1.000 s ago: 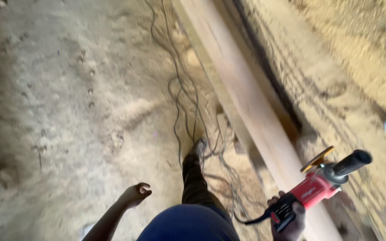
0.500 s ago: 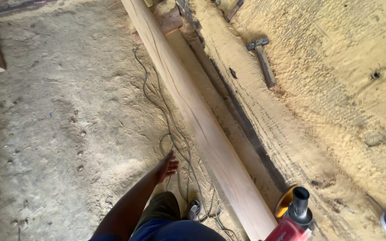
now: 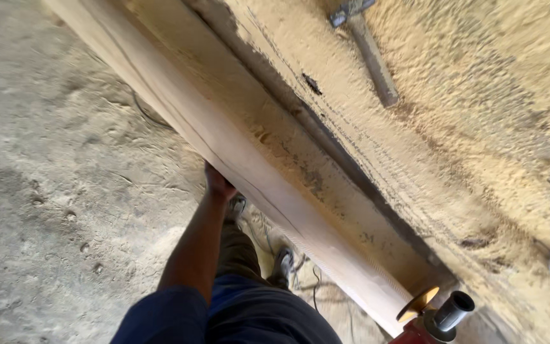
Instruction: The person uses a handheld angle grinder with a sanding disc to smooth the surface of a long, cylindrical wooden log. They move the tool back and forth along the length of the log, which is supported horizontally by wooden blocks.
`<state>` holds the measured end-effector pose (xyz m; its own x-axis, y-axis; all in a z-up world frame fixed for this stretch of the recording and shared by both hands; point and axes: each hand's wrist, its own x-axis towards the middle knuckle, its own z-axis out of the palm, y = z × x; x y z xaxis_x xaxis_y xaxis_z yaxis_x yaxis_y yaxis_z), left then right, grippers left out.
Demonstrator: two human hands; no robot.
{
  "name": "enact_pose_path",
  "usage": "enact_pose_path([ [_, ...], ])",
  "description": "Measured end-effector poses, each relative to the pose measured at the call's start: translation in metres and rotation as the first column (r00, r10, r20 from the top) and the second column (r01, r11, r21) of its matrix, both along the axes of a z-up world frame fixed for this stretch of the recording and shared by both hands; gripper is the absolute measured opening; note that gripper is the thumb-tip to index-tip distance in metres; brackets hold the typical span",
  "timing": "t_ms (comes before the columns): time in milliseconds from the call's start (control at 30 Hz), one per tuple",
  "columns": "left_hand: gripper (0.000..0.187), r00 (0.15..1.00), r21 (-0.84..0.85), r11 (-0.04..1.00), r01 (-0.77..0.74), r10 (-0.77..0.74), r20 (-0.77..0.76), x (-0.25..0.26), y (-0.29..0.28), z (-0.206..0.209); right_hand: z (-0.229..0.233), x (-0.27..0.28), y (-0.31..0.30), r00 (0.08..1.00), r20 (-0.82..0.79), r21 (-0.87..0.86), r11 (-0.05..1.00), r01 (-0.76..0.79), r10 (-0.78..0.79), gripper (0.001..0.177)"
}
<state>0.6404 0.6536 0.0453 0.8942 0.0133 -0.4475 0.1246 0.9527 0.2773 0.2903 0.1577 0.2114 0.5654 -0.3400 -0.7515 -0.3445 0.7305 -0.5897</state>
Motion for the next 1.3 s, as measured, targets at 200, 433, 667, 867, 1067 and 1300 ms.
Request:
enact_pose_path([
  [200, 0.072, 0.910, -0.235, 0.954, 0.187, -0.078, 0.408, 0.031, 0.057, -0.030, 0.059, -0.092, 0.118, 0.956, -0.155, 0.064, 0.964, 0.260, -0.248, 0.061],
  [433, 0.071, 0.925, -0.073, 0.965, 0.253, -0.219, 0.311, 0.035, 0.077, -0.014, 0.130, -0.092, 0.249, 0.883, 0.047, 0.092, 0.882, 0.462, -0.467, 0.054],
  [667, 0.059, 0.829, -0.138, 0.914, 0.381, -0.272, 0.488, 0.044, 0.073, 0.039, 0.130, -0.089, 0.278, 0.856, -0.038, 0.180, 0.839, 0.514, -0.516, 0.050],
  [867, 0.054, 0.874, -0.153, 0.929, 0.338, -0.249, 0.418, 0.041, 0.040, 0.099, 0.142, -0.117, 0.302, 0.856, -0.035, 0.017, 0.856, 0.517, -0.516, 0.049],
  [1067, 0.079, 0.907, 0.056, 0.940, 0.337, -0.308, -0.286, 0.007, 0.067, 0.109, 0.159, -0.102, 0.314, 0.839, -0.053, -0.132, 0.837, 0.531, -0.541, 0.051],
  [1300, 0.058, 0.736, 0.891, 0.066, 0.448, -0.593, -0.326, -0.087, 0.053, 0.225, 0.148, -0.082, 0.299, 0.992, -0.089, -0.400, 0.915, 0.047, -0.090, 0.057],
])
